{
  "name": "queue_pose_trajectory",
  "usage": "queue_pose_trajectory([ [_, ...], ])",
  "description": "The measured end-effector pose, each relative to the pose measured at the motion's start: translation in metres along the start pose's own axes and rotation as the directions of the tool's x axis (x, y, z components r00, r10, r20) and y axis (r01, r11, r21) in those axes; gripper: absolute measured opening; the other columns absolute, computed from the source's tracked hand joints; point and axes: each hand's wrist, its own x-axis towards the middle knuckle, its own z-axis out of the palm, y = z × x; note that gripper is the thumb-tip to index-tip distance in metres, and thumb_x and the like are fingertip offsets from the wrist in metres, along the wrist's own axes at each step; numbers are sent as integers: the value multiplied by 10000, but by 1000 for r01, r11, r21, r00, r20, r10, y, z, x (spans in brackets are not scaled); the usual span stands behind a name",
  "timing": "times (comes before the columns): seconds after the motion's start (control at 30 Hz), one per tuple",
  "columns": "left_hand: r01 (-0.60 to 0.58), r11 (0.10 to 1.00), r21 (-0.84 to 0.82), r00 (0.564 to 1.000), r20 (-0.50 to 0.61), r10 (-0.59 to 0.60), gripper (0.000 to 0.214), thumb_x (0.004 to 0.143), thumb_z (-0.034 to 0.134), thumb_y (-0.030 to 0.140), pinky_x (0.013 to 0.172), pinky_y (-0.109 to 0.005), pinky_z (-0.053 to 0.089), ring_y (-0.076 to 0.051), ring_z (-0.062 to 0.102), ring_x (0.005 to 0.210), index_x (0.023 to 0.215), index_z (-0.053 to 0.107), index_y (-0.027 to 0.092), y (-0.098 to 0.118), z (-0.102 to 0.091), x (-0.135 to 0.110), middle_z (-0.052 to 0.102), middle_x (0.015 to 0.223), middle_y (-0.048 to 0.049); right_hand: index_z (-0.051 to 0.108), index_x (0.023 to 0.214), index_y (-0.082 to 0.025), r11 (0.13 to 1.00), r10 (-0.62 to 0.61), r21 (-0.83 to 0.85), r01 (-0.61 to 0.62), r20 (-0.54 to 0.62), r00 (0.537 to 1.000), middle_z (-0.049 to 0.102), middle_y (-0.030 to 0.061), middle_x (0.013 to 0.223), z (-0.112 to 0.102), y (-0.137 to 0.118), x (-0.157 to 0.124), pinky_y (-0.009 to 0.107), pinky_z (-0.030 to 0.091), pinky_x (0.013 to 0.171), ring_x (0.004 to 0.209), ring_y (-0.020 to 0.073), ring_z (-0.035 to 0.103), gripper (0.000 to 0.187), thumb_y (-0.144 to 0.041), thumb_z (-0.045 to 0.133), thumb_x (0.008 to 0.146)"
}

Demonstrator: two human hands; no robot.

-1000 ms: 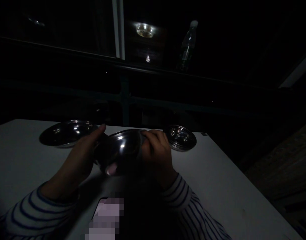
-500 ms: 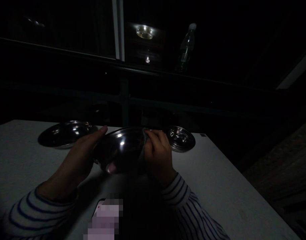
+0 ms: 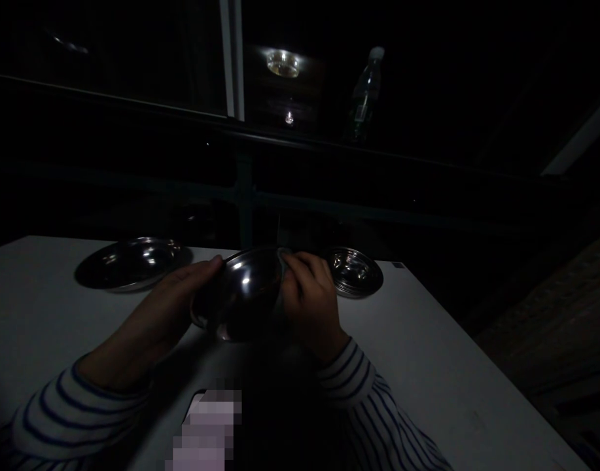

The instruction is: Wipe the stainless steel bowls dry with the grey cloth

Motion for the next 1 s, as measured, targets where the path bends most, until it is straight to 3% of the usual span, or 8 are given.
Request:
queue_pose_trajectory([
  [0.2, 85, 996, -32, 963, 261, -74, 254, 761, 554, 376, 591, -212, 435, -119, 578, 635, 803, 665, 151, 3, -3, 0, 668, 713, -43, 598, 1003, -122, 999, -52, 1, 52, 27, 998, 589, 92, 977, -9, -5, 6, 342, 426, 832, 936, 182, 517, 270, -146, 405, 816],
  [0.3, 61, 997, -40, 987, 154, -55, 253, 745, 569, 386, 526, -190, 415, -100, 557, 561, 718, 657, 151, 2, -1, -1, 649, 637, -18, 600, 987, -135, 984, -164, -59, 167, 55, 985, 592, 95, 992, -5, -23, -3, 373, 411, 816, 932, 207, 500, 243, -192, 439, 814],
  [0.43, -4, 1000, -24, 1000, 5, 4, 285, 705, 604, 400, 442, -172, 361, -76, 503, 461, 576, 610, 146, 0, 1, -1, 591, 522, 16, 573, 1044, -252, 914, -378, -81, 399, 191, 906, 578, 32, 1076, 2, -37, -13, 389, 390, 769, 959, 225, 474, 260, -297, 495, 800],
  [0.5, -13, 1000, -13, 1000, -22, 13, 296, 698, 605, 410, 435, -176, 356, -77, 494, 452, 568, 604, 145, -1, 2, -1, 583, 512, 16, 569, 1051, -248, 931, -340, -66, 359, 199, 919, 567, 37, 1087, 2, -28, -11, 386, 390, 791, 975, 220, 471, 262, -289, 489, 804],
  [0.63, 21, 1000, -13, 997, -78, -22, 322, 691, 599, 435, 415, -184, 346, -85, 492, 436, 555, 604, 143, 0, 4, -2, 581, 496, 8, 569, 1032, -147, 997, -76, -18, 78, 99, 992, 567, 89, 993, -3, -7, 0, 344, 416, 824, 932, 184, 497, 266, -181, 393, 835],
  [0.73, 19, 1000, -23, 996, -88, -21, 304, 692, 603, 419, 423, -185, 361, -91, 512, 448, 559, 613, 146, 0, 7, -2, 597, 507, 8, 579, 1018, -174, 983, -160, -73, 168, 96, 982, 559, 82, 1018, -3, -21, -4, 368, 406, 805, 940, 204, 474, 253, -222, 423, 824],
  [0.87, -7, 999, -38, 996, -95, 4, 289, 685, 617, 399, 426, -181, 363, -86, 512, 449, 537, 600, 152, -2, 7, 0, 581, 480, 27, 557, 1056, -264, 902, -396, -64, 428, 274, 876, 563, 9, 1086, 1, -41, -14, 378, 382, 769, 980, 214, 447, 264, -326, 469, 814],
  [1.0, 7, 1000, -19, 993, -116, -9, 301, 688, 599, 434, 466, -207, 397, -111, 546, 491, 593, 625, 150, -3, 5, 0, 627, 547, 2, 574, 1045, -194, 984, -170, -23, 175, 144, 975, 549, 72, 1057, -1, -18, -5, 362, 398, 818, 970, 201, 464, 260, -256, 452, 824],
])
